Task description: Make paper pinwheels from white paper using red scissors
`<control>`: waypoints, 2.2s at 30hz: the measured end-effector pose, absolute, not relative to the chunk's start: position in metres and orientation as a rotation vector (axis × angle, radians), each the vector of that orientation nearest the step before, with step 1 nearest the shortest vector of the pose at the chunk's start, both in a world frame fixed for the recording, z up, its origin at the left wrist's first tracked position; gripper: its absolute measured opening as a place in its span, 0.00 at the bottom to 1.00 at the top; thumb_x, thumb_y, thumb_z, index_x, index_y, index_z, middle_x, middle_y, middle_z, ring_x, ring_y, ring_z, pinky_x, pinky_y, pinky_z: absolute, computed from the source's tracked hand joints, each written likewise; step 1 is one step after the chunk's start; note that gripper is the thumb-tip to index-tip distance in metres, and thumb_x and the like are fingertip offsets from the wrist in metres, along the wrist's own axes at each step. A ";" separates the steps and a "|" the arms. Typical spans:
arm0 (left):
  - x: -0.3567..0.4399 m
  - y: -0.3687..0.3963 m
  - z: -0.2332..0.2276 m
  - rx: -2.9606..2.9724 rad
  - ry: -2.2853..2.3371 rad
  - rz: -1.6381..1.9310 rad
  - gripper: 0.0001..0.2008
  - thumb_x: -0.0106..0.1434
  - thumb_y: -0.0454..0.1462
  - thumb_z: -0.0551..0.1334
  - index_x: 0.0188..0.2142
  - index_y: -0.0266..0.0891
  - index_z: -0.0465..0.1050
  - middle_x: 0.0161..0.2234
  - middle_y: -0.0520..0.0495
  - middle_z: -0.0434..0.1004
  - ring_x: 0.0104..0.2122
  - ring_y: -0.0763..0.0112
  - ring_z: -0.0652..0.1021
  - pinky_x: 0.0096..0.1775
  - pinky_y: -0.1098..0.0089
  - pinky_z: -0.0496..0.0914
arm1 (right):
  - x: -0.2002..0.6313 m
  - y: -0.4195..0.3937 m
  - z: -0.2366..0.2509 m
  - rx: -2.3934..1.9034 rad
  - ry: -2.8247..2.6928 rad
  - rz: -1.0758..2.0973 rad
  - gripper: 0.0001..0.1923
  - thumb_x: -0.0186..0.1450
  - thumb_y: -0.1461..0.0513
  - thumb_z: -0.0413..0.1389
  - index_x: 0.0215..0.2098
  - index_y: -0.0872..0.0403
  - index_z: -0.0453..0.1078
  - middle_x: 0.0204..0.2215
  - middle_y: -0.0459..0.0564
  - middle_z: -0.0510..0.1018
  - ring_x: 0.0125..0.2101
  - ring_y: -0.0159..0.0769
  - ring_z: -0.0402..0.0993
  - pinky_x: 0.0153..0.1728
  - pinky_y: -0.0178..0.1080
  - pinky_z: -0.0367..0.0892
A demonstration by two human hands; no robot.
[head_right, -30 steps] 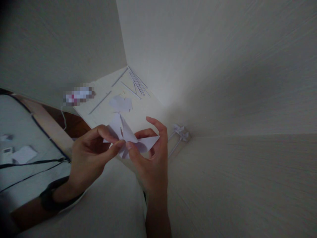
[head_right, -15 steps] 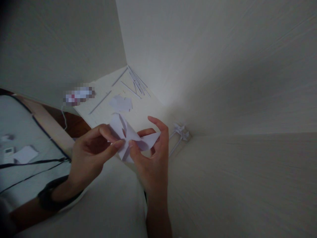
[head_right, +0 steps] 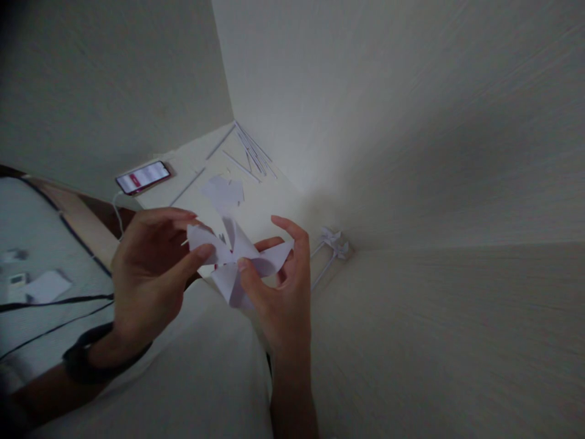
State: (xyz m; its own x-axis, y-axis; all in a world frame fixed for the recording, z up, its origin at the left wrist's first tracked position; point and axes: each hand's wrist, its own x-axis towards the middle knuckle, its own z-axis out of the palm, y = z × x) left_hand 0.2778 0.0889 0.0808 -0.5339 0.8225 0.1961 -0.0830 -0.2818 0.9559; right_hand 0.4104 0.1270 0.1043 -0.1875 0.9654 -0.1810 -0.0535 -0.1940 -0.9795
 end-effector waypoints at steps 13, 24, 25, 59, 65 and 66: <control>0.270 0.077 0.086 1.690 1.514 1.811 0.15 0.58 0.29 0.67 0.43 0.46 0.79 0.37 0.49 0.76 0.36 0.69 0.75 0.34 0.69 0.73 | 0.411 0.126 0.104 -1.194 -1.260 1.502 0.27 0.55 0.69 0.61 0.50 0.44 0.63 0.29 0.41 0.73 0.25 0.33 0.74 0.25 0.37 0.72; 0.263 0.076 0.081 1.895 1.520 1.910 0.17 0.56 0.29 0.66 0.45 0.47 0.77 0.31 0.49 0.75 0.29 0.68 0.76 0.26 0.66 0.72 | 0.413 0.126 0.102 -1.193 -1.305 1.518 0.29 0.55 0.69 0.61 0.51 0.42 0.64 0.30 0.41 0.71 0.25 0.31 0.72 0.25 0.36 0.70; 0.262 0.076 0.081 1.903 1.521 1.921 0.18 0.56 0.28 0.66 0.45 0.47 0.77 0.31 0.49 0.74 0.29 0.68 0.76 0.26 0.66 0.72 | 0.413 0.126 0.102 -1.192 -1.308 1.520 0.29 0.55 0.69 0.61 0.51 0.42 0.64 0.31 0.41 0.71 0.25 0.32 0.72 0.25 0.36 0.70; 0.258 0.081 0.086 2.185 1.470 1.688 0.12 0.57 0.28 0.64 0.39 0.42 0.78 0.31 0.49 0.74 0.31 0.67 0.75 0.31 0.66 0.73 | 0.411 0.125 0.105 -1.173 -1.282 1.511 0.28 0.55 0.69 0.61 0.50 0.42 0.64 0.29 0.39 0.71 0.24 0.31 0.72 0.23 0.35 0.69; 0.260 0.084 0.083 2.009 1.464 1.678 0.15 0.54 0.26 0.65 0.41 0.41 0.79 0.36 0.46 0.73 0.34 0.67 0.75 0.32 0.66 0.71 | 0.413 0.125 0.103 -1.163 -1.265 1.533 0.28 0.55 0.69 0.61 0.50 0.42 0.64 0.29 0.39 0.71 0.23 0.30 0.71 0.24 0.34 0.70; 0.261 0.084 0.082 1.955 1.452 1.680 0.16 0.54 0.26 0.66 0.41 0.42 0.79 0.36 0.45 0.73 0.34 0.67 0.75 0.31 0.67 0.71 | 0.413 0.125 0.103 -1.164 -1.269 1.533 0.28 0.55 0.69 0.61 0.50 0.42 0.64 0.29 0.39 0.71 0.24 0.30 0.72 0.25 0.35 0.70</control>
State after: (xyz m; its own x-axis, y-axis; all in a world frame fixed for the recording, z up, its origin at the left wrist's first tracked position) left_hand 0.2610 0.0835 0.0825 -0.1171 0.7465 0.6550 0.5399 -0.5057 0.6729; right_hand 0.4127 0.1251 0.1033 -0.2445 0.9576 -0.1521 -0.0298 -0.1642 -0.9860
